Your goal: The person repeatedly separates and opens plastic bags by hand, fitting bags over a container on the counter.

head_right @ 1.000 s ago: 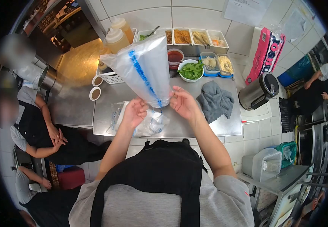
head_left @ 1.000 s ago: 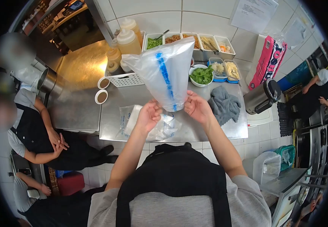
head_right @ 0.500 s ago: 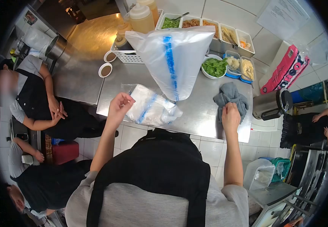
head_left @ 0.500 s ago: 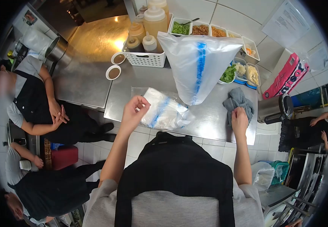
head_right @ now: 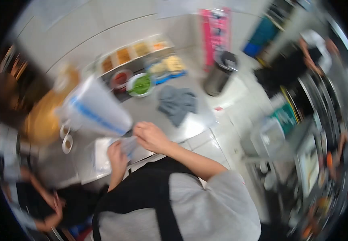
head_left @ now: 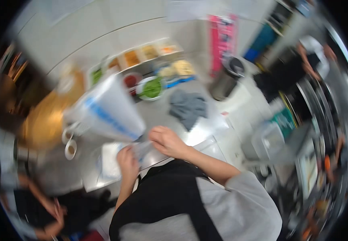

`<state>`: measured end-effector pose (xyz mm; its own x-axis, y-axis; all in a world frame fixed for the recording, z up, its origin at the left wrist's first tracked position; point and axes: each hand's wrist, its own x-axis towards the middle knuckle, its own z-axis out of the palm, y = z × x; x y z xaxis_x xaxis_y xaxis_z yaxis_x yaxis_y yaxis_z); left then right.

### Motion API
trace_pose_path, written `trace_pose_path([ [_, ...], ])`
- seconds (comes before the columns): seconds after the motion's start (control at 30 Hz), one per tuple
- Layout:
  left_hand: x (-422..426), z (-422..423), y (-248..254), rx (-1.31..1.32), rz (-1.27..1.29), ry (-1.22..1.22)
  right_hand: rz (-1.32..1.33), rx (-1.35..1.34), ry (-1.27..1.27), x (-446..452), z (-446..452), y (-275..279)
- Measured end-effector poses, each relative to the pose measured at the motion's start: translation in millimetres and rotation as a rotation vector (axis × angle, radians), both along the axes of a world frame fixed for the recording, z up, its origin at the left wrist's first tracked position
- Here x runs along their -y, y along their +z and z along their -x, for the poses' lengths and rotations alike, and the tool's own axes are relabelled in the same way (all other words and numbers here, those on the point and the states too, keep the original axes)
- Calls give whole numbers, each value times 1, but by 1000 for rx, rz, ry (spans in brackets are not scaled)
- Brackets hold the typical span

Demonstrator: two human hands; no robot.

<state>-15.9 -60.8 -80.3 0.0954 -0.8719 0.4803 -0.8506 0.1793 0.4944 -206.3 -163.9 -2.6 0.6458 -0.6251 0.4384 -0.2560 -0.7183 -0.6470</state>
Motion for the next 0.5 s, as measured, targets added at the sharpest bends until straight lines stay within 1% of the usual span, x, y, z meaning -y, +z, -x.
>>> trace_pose_path([
  [0.03, -1, -2, -5, 29, 9, 23, 11, 25, -66, 7, 12, 13],
  [0.07, 0, -8, -13, -42, -131, 6, -58, 148, -157, 14, 24, 24],
  [0.1, -4, -12, -11, -5, -214, -6, -111, 280, -232, 18, 35, 35],
  [0.13, -3, -2, 3, -59, -89, -49, -91, 280, -309, 20, 47, 44],
  [0.17, -3, -4, 8, -144, -158, -110, -169, 322, -357, 23, 56, 51],
  [0.2, -5, 1, 23, -138, -152, -163, -245, 369, -390, 23, 62, 58],
  [0.23, -12, 11, 44, -350, -153, -160, -229, 378, -430, 21, 65, 61],
  [0.27, -16, 21, 62, -566, -161, -147, -156, 303, -365, 16, 66, 61],
  [0.3, -16, 30, 78, -566, -165, -173, -91, 224, -293, 7, 65, 61],
  [0.37, -9, 47, 108, -602, 131, -308, -90, 41, -160, -15, 56, 65],
  [0.4, -1, 58, 119, -603, 131, -322, -120, 23, -39, -24, 49, 60],
  [0.43, 9, 72, 129, -680, -20, -410, -152, 1, 74, -29, 45, 58],
  [0.47, 16, 81, 137, -751, -177, -497, -153, -3, 54, -32, 46, 58],
  [0.5, 21, 86, 141, -750, -334, -585, -184, -69, 69, -35, 47, 63],
])
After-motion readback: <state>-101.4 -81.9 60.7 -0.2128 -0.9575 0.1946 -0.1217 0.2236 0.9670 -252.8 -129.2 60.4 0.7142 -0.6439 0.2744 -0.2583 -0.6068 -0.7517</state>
